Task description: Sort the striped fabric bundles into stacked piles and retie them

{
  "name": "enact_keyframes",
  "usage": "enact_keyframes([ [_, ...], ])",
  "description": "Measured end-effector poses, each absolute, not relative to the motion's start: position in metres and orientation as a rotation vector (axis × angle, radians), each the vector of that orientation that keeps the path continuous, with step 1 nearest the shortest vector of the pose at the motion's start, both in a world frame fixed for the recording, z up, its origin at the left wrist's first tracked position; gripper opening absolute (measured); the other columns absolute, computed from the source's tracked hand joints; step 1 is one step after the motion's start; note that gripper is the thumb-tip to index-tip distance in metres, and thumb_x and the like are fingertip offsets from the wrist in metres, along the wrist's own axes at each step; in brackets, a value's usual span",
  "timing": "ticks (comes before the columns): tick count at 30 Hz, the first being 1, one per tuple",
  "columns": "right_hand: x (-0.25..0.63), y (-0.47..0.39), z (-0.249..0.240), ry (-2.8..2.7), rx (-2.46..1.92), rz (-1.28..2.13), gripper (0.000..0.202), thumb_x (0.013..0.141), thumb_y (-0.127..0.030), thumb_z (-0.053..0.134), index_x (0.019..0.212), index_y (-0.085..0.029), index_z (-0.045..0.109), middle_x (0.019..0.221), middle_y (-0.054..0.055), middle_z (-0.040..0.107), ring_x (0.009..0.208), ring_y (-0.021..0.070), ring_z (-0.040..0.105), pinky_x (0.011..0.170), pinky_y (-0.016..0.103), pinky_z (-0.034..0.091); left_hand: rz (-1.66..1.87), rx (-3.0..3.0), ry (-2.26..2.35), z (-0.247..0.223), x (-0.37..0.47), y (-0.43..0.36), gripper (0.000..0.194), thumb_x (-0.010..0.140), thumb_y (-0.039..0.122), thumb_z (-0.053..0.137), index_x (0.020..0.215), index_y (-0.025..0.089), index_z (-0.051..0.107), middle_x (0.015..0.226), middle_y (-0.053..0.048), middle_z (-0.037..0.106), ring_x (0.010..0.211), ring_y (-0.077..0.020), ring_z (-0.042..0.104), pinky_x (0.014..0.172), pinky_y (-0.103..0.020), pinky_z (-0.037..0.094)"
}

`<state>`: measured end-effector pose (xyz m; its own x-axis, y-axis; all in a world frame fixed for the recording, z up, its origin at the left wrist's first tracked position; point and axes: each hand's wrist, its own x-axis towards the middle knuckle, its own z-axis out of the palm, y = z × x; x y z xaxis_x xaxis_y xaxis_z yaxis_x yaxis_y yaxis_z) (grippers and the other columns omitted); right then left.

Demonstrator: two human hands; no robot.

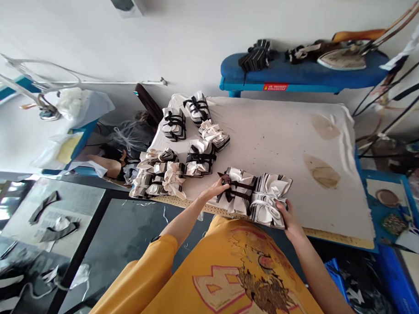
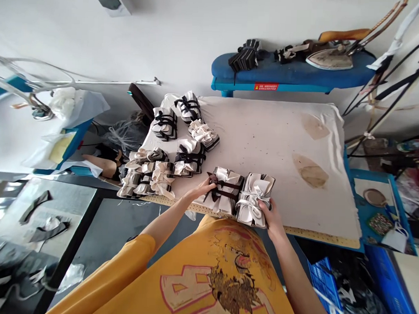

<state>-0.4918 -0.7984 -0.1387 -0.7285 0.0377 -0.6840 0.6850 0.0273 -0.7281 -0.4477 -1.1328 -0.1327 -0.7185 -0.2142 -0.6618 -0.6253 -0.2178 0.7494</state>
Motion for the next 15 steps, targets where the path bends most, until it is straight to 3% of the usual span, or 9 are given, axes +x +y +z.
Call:
enact_keyframes([
  [5, -0.494, -0.794, -0.133, 1.854, 0.728, -1.692, 0.082, 0.056, -0.058, 0.091, 0.126, -0.028, 0.061, 0.114, 0.005, 0.077, 0.107, 0.0298, 0.076, 0.077, 0.035, 0.066, 1.872, -1.045, 2.039, -0.107, -0.443, -1.16, 0.045, 0.073, 0.035, 0.088, 0.113, 0.023, 0.071, 0.114, -0.01, 0.075, 0.124, -0.0353, 0.064, 0.113, -0.042, 0.046],
  [8, -0.49, -0.799, -0.128, 1.834, 0.684, -1.714, 0.078, 0.059, -0.059, 0.089, 0.125, -0.028, 0.063, 0.116, 0.004, 0.077, 0.109, 0.0291, 0.075, 0.083, 0.033, 0.066, 1.831, -1.241, 2.23, -0.084, -0.448, -1.222, 0.048, 0.095, 0.042, 0.068, 0.138, 0.023, 0.059, 0.143, -0.012, 0.063, 0.138, -0.0303, 0.054, 0.117, -0.039, 0.042],
  [10, -0.487, -0.801, -0.125, 1.816, 0.698, -1.738, 0.08, 0.059, -0.06, 0.089, 0.128, -0.029, 0.062, 0.119, 0.004, 0.077, 0.112, 0.0289, 0.074, 0.085, 0.032, 0.066, 1.783, -1.398, 2.294, -0.078, -0.456, -1.267, 0.057, 0.099, 0.036, 0.064, 0.151, 0.02, 0.046, 0.156, -0.015, 0.051, 0.15, -0.0283, 0.041, 0.121, -0.038, 0.035],
  [11, -0.486, -0.801, -0.124, 1.808, 0.722, -1.747, 0.082, 0.059, -0.059, 0.089, 0.13, -0.029, 0.06, 0.119, 0.004, 0.077, 0.113, 0.029, 0.074, 0.085, 0.032, 0.066, 1.766, -1.444, 2.285, -0.079, -0.461, -1.286, 0.059, 0.099, 0.034, 0.066, 0.151, 0.018, 0.044, 0.156, -0.016, 0.051, 0.15, -0.0283, 0.041, 0.121, -0.038, 0.035],
  [15, -0.485, -0.799, -0.124, 1.777, 0.801, -1.753, 0.087, 0.058, -0.056, 0.091, 0.133, -0.031, 0.056, 0.114, 0.003, 0.078, 0.112, 0.0277, 0.074, 0.084, 0.033, 0.067, 1.779, -1.405, 2.05, -0.102, -0.479, -1.323, 0.041, 0.099, 0.037, 0.067, 0.133, 0.015, 0.061, 0.134, -0.013, 0.066, 0.121, -0.0259, 0.065, 0.104, -0.045, 0.054],
])
